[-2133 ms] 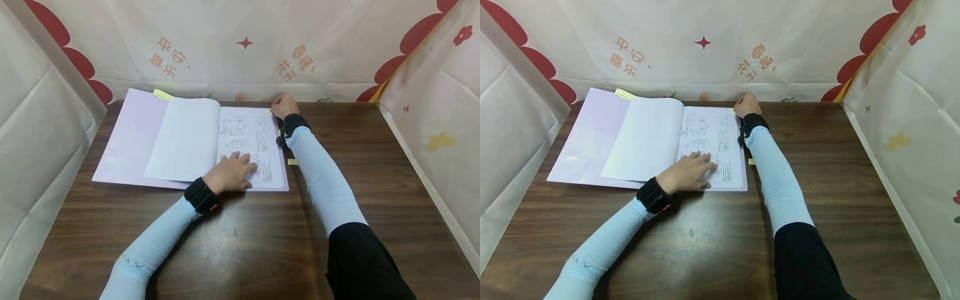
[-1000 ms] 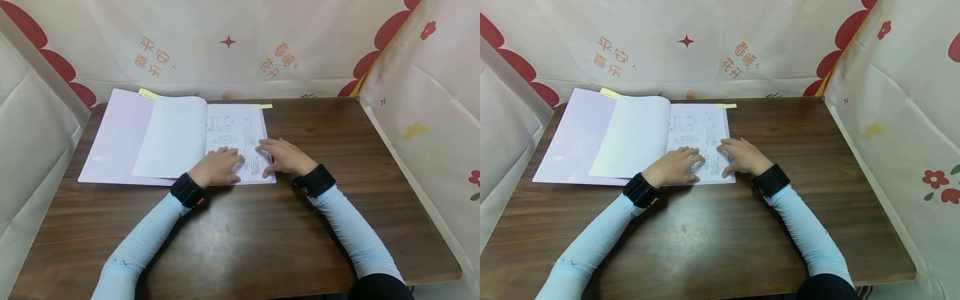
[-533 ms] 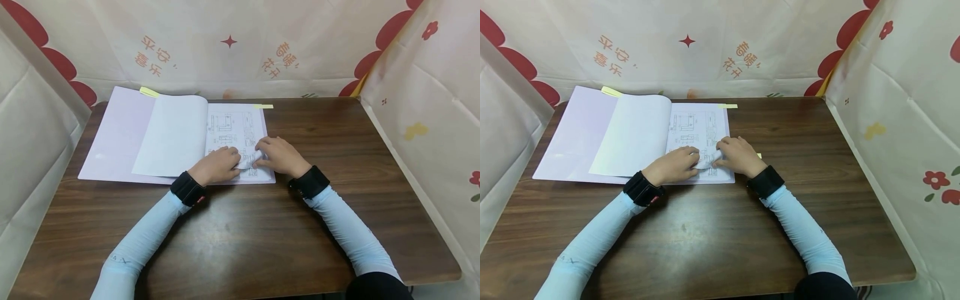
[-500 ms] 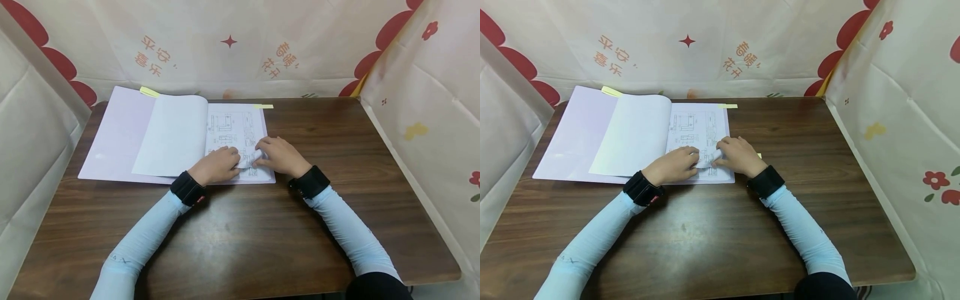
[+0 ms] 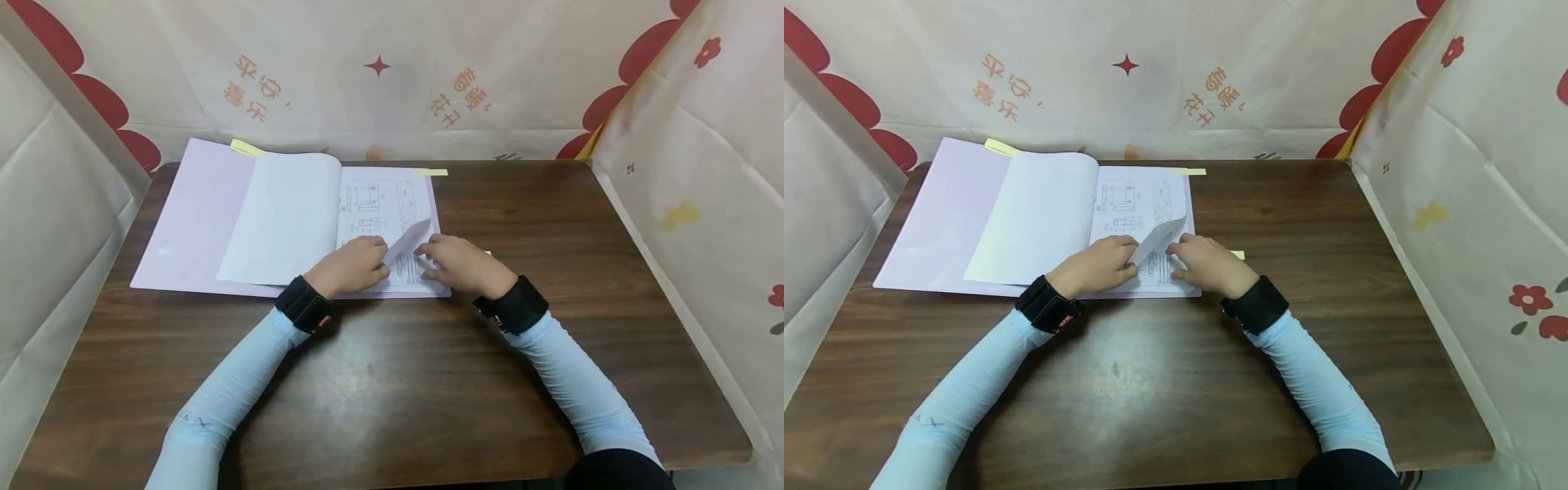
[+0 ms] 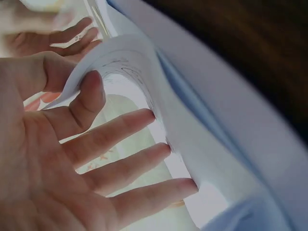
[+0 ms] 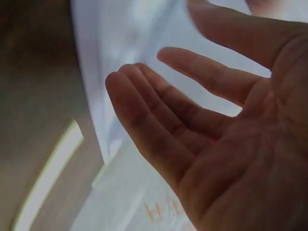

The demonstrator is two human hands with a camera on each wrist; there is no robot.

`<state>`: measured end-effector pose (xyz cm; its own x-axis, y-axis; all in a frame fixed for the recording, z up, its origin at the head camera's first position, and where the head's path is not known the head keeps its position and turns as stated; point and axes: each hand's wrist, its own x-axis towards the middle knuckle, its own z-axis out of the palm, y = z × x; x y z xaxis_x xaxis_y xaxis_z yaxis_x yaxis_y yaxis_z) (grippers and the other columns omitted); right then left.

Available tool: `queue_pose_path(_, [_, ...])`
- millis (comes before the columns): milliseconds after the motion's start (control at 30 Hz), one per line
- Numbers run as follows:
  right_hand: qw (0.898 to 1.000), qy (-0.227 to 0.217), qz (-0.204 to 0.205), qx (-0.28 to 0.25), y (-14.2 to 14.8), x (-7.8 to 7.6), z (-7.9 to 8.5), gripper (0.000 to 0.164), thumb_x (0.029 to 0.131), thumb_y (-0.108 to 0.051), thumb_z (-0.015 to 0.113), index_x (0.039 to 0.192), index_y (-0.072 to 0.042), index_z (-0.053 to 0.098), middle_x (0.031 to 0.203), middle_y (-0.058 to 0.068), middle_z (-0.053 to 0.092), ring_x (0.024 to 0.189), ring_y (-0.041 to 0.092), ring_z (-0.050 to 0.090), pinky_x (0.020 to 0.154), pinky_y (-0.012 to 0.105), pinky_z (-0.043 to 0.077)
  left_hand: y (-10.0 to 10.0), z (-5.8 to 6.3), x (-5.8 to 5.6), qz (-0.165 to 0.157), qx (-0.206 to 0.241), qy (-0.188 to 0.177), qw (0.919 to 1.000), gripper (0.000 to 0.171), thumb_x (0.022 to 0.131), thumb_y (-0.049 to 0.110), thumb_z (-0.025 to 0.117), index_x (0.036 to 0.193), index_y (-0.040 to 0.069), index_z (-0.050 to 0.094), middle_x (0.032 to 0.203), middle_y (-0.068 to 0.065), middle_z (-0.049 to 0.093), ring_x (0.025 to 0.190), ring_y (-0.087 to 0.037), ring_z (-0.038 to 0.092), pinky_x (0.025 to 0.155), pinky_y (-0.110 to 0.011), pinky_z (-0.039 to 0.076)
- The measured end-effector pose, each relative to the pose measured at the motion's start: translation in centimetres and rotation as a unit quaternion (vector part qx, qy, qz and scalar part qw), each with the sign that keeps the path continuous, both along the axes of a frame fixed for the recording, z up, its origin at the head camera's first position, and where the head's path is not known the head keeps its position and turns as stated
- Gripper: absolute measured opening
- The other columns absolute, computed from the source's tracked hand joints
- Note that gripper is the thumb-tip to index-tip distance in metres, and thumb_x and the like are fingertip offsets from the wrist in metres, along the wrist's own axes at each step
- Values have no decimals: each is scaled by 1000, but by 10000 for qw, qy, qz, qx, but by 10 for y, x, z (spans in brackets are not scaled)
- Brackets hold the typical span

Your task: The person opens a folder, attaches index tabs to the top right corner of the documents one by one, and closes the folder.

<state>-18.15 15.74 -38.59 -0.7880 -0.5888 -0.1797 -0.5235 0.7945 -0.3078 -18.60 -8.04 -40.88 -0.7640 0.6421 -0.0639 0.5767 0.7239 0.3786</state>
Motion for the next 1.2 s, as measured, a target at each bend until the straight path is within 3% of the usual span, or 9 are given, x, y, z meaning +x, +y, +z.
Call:
queue_pose_path(100, [9992, 192, 55, 338, -7, 2, -9, 46, 87, -17, 83, 129, -4, 70, 114, 15, 66, 88, 23, 59, 76, 33, 52, -5, 2, 3, 182, 3, 205, 9996, 30, 100, 19, 58, 120, 1, 71, 101, -8, 69, 80, -21, 60, 72, -31, 50])
queue_pose_path(233, [9986, 367, 75, 386, -11, 5, -12, 46, 82, -14, 88, 124, -4, 73, 111, 14, 65, 89, 24, 58, 77, 35, 52, -22, 11, 16, 787, -7, 869, 9931, 24, 99, 20, 58, 109, 3, 72, 79, -4, 65, 63, -18, 56, 55, -27, 45])
queue_pose_path(367, [9984, 401, 118, 378, -14, 7, -13, 45, 83, -14, 86, 125, -3, 73, 112, 14, 64, 91, 25, 57, 79, 34, 50, -55, 13, 36, 1544, -201, 1970, 9680, 20, 96, 15, 58, 77, 8, 60, 57, 0, 47, 50, -17, 43, 42, -27, 32])
queue_pose_path(467, [9988, 351, 40, 352, -15, 7, -14, 44, 84, -13, 85, 124, -4, 73, 111, 14, 64, 91, 26, 55, 76, 34, 48, -80, 7, 49, 2112, -418, 2417, 9462, 29, 93, 9, 57, 66, 10, 49, 53, 1, 33, 47, -17, 34, 40, -28, 26])
queue_pose_path(633, [9991, 311, -16, 293, -12, 7, -15, 43, 83, -12, 85, 124, -3, 73, 109, 15, 64, 90, 26, 54, 73, 33, 46, -106, 0, 63, 2780, -602, 2061, 9363, 35, 90, 4, 55, 56, 8, 47, 52, 2, 26, 45, -17, 28, 39, -29, 21])
queue_pose_path(833, [9992, 353, -29, 168, -12, 8, -16, 42, 84, -12, 85, 123, -3, 74, 110, 14, 64, 91, 26, 54, 75, 34, 46, -116, 3, 70, 3215, -657, 1838, 9266, 45, 88, 2, 56, 45, 9, 43, 50, 1, 23, 45, -17, 24, 41, -28, 18])
queue_pose_path(1000, [9992, 355, -55, 190, -15, 10, -15, 42, 84, -13, 84, 124, -3, 74, 110, 14, 63, 91, 26, 54, 76, 34, 46, -107, 8, 74, 3147, -761, 2120, 9221, 47, 87, 1, 62, 47, 11, 41, 52, 2, 21, 46, -17, 23, 41, -28, 17])
queue_pose_path(1133, [9991, 320, -146, 216, -14, 10, -14, 43, 84, -13, 85, 125, -4, 74, 110, 13, 63, 91, 26, 54, 76, 34, 47, -90, 15, 68, 2291, -950, 2565, 9342, 31, 91, 11, 72, 64, 5, 59, 57, -5, 45, 51, -22, 44, 41, -33, 36])
queue_pose_path(1200, [9992, 308, -147, 200, -12, 9, -14, 44, 84, -13, 85, 125, -4, 73, 110, 14, 63, 92, 26, 54, 77, 34, 47, -81, 18, 60, 1692, -1053, 2546, 9463, 20, 94, 21, 75, 86, 3, 71, 85, -14, 69, 77, -29, 66, 59, -40, 55])
